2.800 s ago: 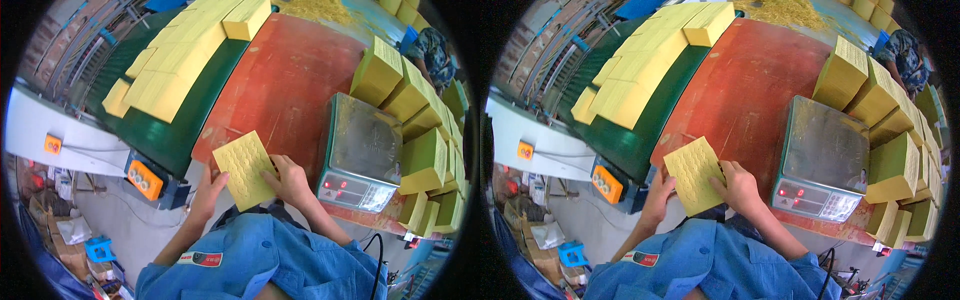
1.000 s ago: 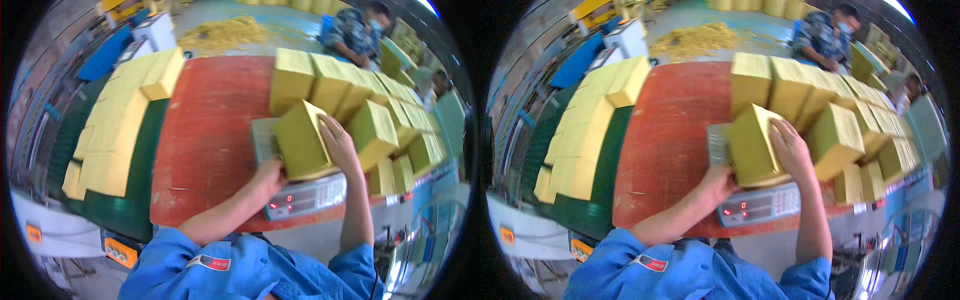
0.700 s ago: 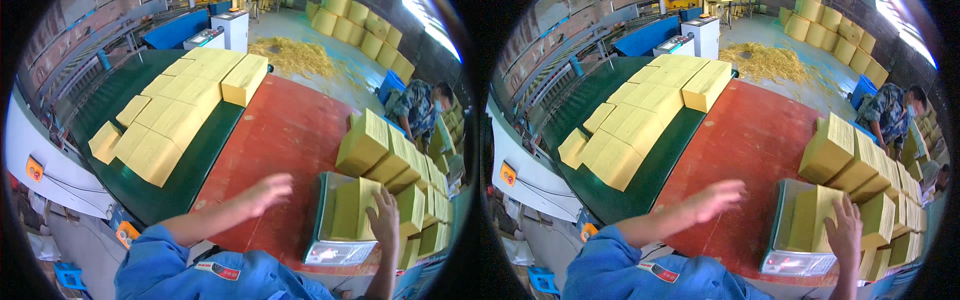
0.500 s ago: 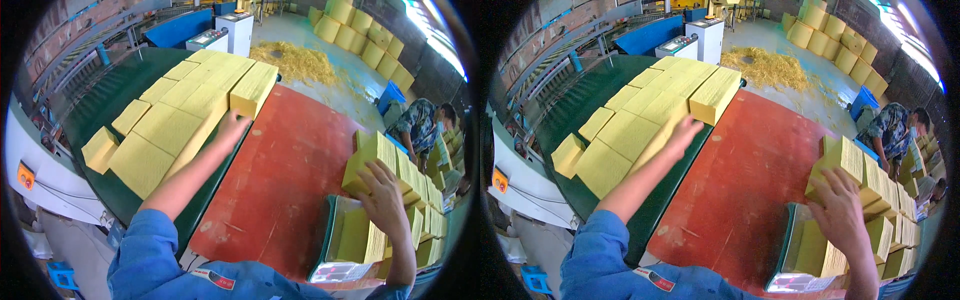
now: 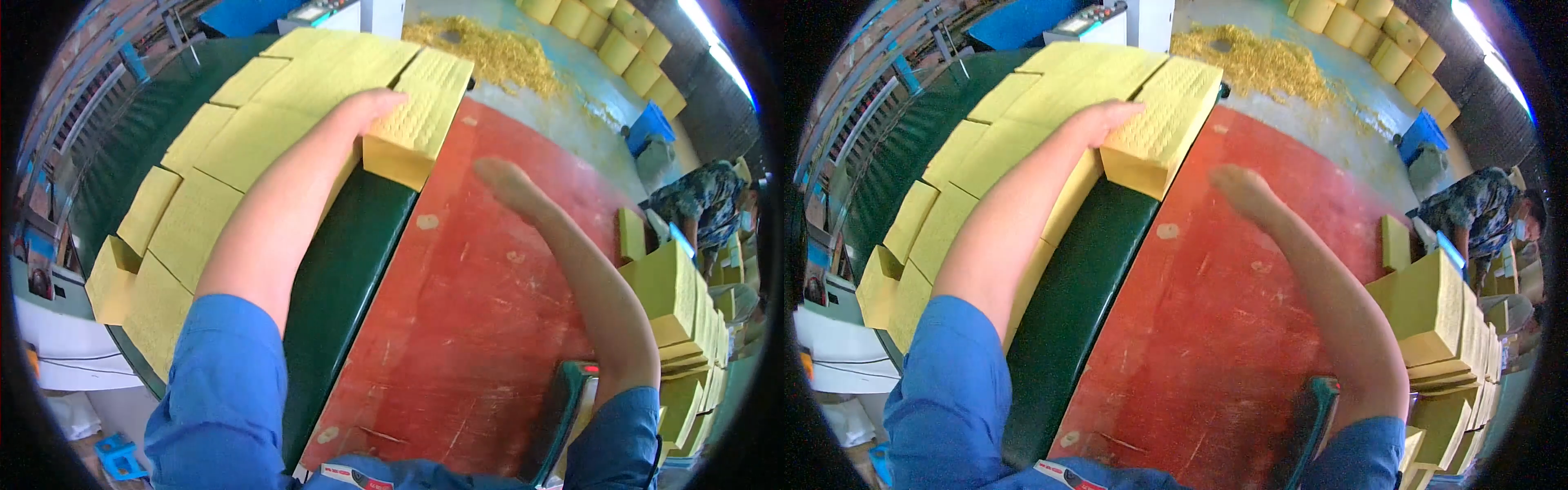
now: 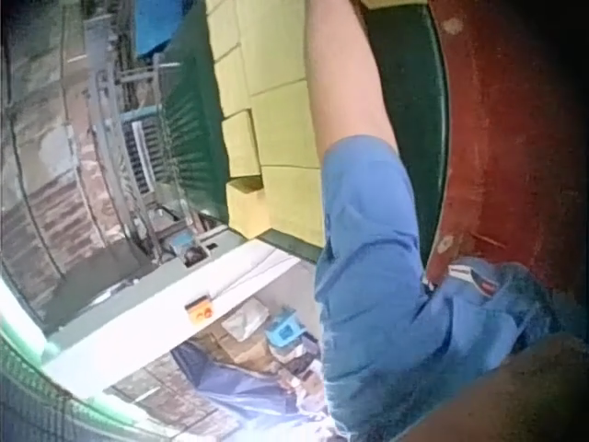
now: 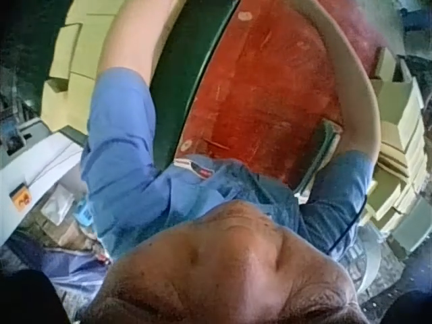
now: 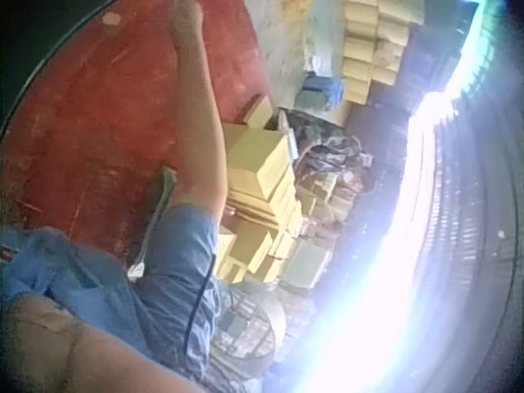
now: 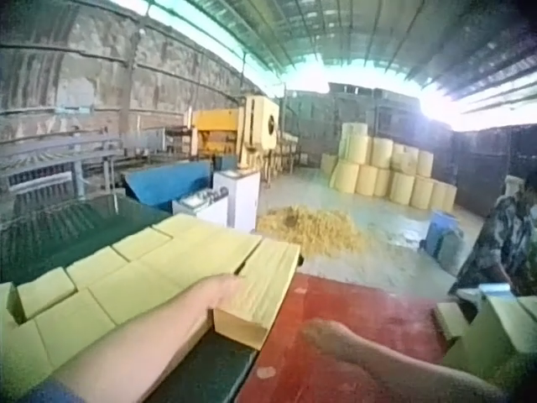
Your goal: The person is weighing stacks of yellow paper-like items on a digital scale and organizing them on a table.
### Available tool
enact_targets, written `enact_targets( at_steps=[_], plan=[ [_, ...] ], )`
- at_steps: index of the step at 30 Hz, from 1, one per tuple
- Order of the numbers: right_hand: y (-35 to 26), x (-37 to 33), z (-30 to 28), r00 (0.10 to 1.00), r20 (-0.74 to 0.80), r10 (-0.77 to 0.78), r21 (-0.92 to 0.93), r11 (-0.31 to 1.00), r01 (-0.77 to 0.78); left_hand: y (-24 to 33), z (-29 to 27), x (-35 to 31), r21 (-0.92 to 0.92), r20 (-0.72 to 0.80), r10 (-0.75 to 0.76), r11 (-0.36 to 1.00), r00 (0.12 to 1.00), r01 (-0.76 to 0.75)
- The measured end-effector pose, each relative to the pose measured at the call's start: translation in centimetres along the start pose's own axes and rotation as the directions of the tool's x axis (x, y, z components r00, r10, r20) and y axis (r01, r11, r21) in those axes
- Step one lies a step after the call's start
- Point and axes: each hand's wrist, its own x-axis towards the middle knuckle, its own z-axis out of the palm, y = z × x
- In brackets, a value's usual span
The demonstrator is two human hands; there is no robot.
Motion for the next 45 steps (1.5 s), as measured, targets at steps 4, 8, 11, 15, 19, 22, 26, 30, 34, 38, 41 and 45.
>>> enact_targets(
  at_steps=[4,8,11,15,19,22,26,30,34,38,41,45],
  plan=[
    [-1.0,3.1,3.6,0.934,-0.086,0.346,0.604,0.764,-0.227,-1.5,-0.6,1.2,-0.115,0.113,0.022,0.993,0.993,-0.009],
    [-2.6,3.5,6.8,0.869,0.049,0.493,0.953,0.237,-0.188,-1.0,1.0,0.5,-0.036,0.136,-0.176,0.983,0.975,0.182],
    [-4.3,0.2,9.6,0.813,-0.048,0.581,0.992,0.122,-0.029,-2.4,3.3,-0.8,-0.129,0.322,-0.037,0.988,0.946,0.083],
    [-11.1,-9.5,12.8,0.659,-0.112,0.744,0.99,0.028,0.137,-4.7,6.3,-4.6,0.244,0.454,0.003,0.961,0.891,-0.127],
    [-15.8,-22.7,12.3,0.512,-0.024,0.859,0.998,-0.011,0.066,-6.8,13.0,-12.9,0.23,0.694,-0.035,0.957,0.719,-0.176],
    [-19.7,-34.2,9.6,0.603,-0.098,0.792,0.987,0.157,-0.046,-7.0,18.1,-19.6,0.44,0.766,-0.19,0.851,0.614,-0.286],
    [-23.8,-43.6,4.5,0.625,-0.353,0.696,0.874,0.483,-0.044,-8.3,24.7,-28.4,0.46,0.881,-0.227,0.613,0.415,-0.642],
    [-21.6,-43.8,4.8,0.72,-0.428,0.546,0.699,0.705,-0.119,-9.0,28.9,-36.0,0.42,0.905,-0.173,0.235,0.388,-0.876],
    [-18.3,-47.9,6.9,0.911,0.082,0.405,0.556,0.74,-0.379,-9.3,26.2,-40.0,0.634,0.724,0.271,0.103,0.635,-0.766],
    [-19.8,-49.8,7.2,0.921,0.197,0.335,0.54,0.747,-0.388,-15.9,23.0,-51.0,0.294,-0.009,0.475,0.842,0.88,-0.452],
    [-20.1,-51.0,8.6,0.941,0.155,0.299,0.511,0.791,-0.336,-24.2,25.8,-57.5,0.057,-0.23,0.346,0.938,0.91,-0.342],
    [-21.9,-52.5,9.6,0.947,0.113,0.302,0.457,0.83,-0.32,-27.0,32.1,-62.4,-0.457,-0.176,-0.224,0.881,0.959,0.122]
  ],
)
